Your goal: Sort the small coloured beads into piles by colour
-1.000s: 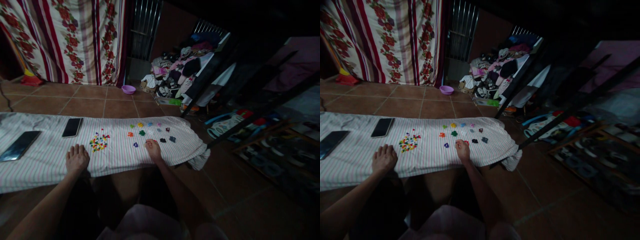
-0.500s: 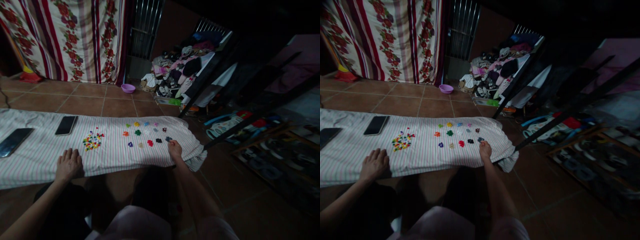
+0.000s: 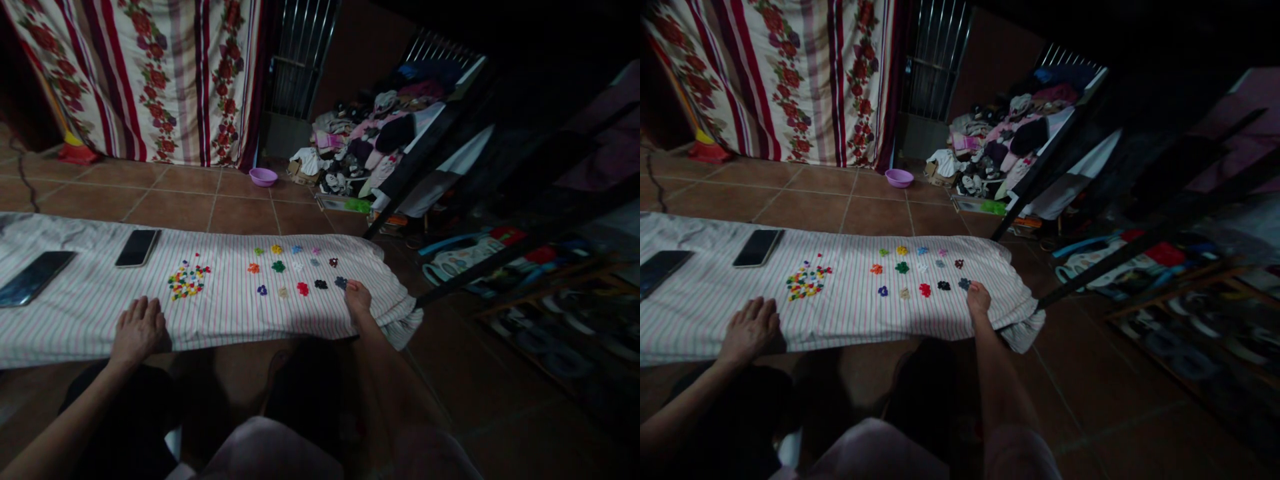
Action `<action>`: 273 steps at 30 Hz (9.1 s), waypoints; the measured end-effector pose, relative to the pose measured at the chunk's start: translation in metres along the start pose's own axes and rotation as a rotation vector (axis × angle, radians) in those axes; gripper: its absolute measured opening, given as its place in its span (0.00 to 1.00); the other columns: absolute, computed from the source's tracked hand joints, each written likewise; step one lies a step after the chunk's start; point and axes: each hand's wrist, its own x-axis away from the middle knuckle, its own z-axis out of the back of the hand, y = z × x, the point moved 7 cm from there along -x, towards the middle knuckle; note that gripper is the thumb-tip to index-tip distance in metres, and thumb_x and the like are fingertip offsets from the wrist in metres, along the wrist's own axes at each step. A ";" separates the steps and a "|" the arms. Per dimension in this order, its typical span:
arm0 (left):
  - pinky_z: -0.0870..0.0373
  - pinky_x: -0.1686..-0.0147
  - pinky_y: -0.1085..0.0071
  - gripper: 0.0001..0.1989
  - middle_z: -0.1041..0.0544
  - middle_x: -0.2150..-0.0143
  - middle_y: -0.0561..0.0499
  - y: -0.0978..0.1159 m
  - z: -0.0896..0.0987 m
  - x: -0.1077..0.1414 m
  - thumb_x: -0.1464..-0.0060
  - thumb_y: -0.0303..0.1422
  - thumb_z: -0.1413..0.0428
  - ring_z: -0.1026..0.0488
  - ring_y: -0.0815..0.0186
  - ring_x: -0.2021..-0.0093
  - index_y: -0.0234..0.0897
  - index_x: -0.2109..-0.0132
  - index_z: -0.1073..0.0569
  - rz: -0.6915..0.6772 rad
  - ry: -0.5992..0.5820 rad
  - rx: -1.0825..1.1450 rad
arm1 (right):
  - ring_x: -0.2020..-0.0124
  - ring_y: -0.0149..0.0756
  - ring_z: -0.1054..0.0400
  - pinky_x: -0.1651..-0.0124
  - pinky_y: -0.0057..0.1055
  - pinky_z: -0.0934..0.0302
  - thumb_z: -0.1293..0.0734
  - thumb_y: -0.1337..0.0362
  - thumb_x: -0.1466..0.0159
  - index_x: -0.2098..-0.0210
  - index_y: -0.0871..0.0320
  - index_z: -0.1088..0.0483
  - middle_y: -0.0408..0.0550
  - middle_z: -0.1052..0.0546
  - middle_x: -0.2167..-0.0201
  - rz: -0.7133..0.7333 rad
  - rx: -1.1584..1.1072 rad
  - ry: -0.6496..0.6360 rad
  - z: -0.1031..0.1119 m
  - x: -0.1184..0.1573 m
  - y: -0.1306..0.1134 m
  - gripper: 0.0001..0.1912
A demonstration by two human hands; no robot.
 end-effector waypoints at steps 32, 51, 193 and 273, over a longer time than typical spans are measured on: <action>0.51 0.35 0.49 0.36 0.42 0.34 0.29 0.021 -0.008 -0.016 0.41 0.49 0.56 0.48 0.45 0.31 0.22 0.37 0.38 0.036 0.072 0.052 | 0.70 0.35 0.29 0.64 0.30 0.36 0.40 0.56 0.37 0.68 0.55 0.27 0.45 0.23 0.71 0.499 -0.333 -0.676 -0.170 0.245 -0.241 0.14; 0.49 0.36 0.48 0.27 0.35 0.36 0.32 0.022 -0.003 -0.014 0.43 0.38 0.53 0.43 0.45 0.33 0.28 0.40 0.32 0.045 0.186 0.129 | 0.64 0.31 0.31 0.60 0.27 0.39 0.35 0.67 0.38 0.57 0.51 0.27 0.44 0.27 0.61 0.569 -0.049 -0.715 -0.226 0.254 -0.310 0.11; 0.49 0.36 0.50 0.26 0.34 0.36 0.36 0.022 -0.005 -0.013 0.44 0.36 0.53 0.43 0.47 0.33 0.31 0.41 0.31 0.062 0.194 0.151 | 0.62 0.34 0.31 0.56 0.30 0.35 0.37 0.67 0.37 0.63 0.54 0.30 0.46 0.28 0.62 0.724 -0.313 -0.717 -0.211 0.265 -0.304 0.05; 0.46 0.37 0.51 0.25 0.31 0.39 0.35 0.023 -0.004 -0.010 0.45 0.36 0.53 0.40 0.47 0.35 0.30 0.44 0.28 0.023 0.258 0.104 | 0.59 0.38 0.30 0.56 0.30 0.39 0.40 0.68 0.39 0.61 0.59 0.24 0.51 0.22 0.61 0.291 0.215 -0.354 -0.166 0.011 -0.217 0.14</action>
